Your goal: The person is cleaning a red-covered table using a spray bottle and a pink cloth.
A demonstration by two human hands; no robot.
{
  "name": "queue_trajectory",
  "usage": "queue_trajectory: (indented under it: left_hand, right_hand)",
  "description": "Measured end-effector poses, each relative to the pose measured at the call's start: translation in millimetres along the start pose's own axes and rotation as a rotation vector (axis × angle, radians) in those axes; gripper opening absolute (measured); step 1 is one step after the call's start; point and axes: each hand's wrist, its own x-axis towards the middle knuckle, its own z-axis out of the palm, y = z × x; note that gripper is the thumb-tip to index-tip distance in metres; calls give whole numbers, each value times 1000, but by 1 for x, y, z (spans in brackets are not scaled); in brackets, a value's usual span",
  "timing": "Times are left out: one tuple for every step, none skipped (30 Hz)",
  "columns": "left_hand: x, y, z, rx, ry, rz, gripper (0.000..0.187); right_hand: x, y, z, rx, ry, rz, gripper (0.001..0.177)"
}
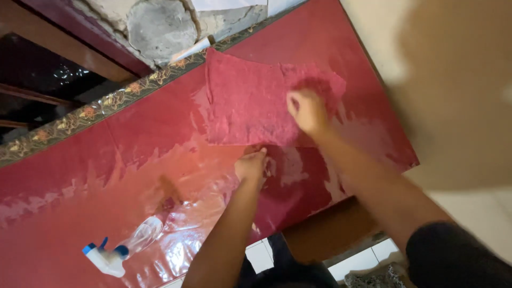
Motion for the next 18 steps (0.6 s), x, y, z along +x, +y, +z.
queue_trajectory:
  left_hand:
    - [19, -13, 5, 267, 120, 243, 25]
    - [37, -26, 10, 536, 238, 483, 22]
    - [27, -14, 13, 534, 245, 472, 22]
    - [16, -2, 17, 618, 267, 516, 22]
    - [5, 12, 18, 706, 293, 560, 22]
    - [3, 19, 19, 708, 304, 551, 22]
    - [0, 27, 22, 377, 237, 254, 28]
    - [-3, 35, 24, 43, 165, -38, 34]
    - [14, 20, 30, 36, 169, -41, 34]
    - [30, 5, 35, -164, 119, -92, 30]
    - [47, -8, 40, -366, 70, -137, 27]
    - [54, -14, 40, -375, 75, -134, 27]
    - [61, -21, 39, -433, 36, -125, 22]
    - [68, -27, 38, -491, -5, -115, 17]
    - [56, -17, 32, -494, -4, -110, 17]
    - [44, -6, 26, -460, 11, -101, 14]
    - [33, 5, 20, -423, 24, -90, 12]
    - [47, -5, 13, -421, 24, -84, 12]
  right_hand:
    - [21, 7, 6, -66, -32, -71, 19]
    - [42, 14, 12, -131, -63, -144, 28]
    - [57, 22, 20, -125, -73, -148, 28]
    - [72, 30, 28, -150, -110, -159, 38]
    - [88, 36, 38, -171, -143, -171, 49]
    - [93, 31, 46, -159, -149, -176, 49]
    - [96, 28, 50, -198, -209, -135, 56]
    - [100, 25, 53, -238, -270, -95, 63]
    - [100, 23, 55, -237, -274, -102, 63]
    - [100, 20, 56, -281, -345, -53, 56]
    - [102, 16, 57, -324, -412, -7, 49]
    - [101, 15, 58, -323, -413, -18, 49]
    - [100, 13, 60, -353, -496, 1, 39]
    - [98, 12, 61, -384, -580, 21, 30]
    - [98, 20, 63, -384, -576, 17, 30]
    - [99, 29, 66, -339, -608, 43, 29]
    - [99, 38, 68, -292, -638, 71, 28]
    - [105, 41, 65, -291, -632, 70, 28]
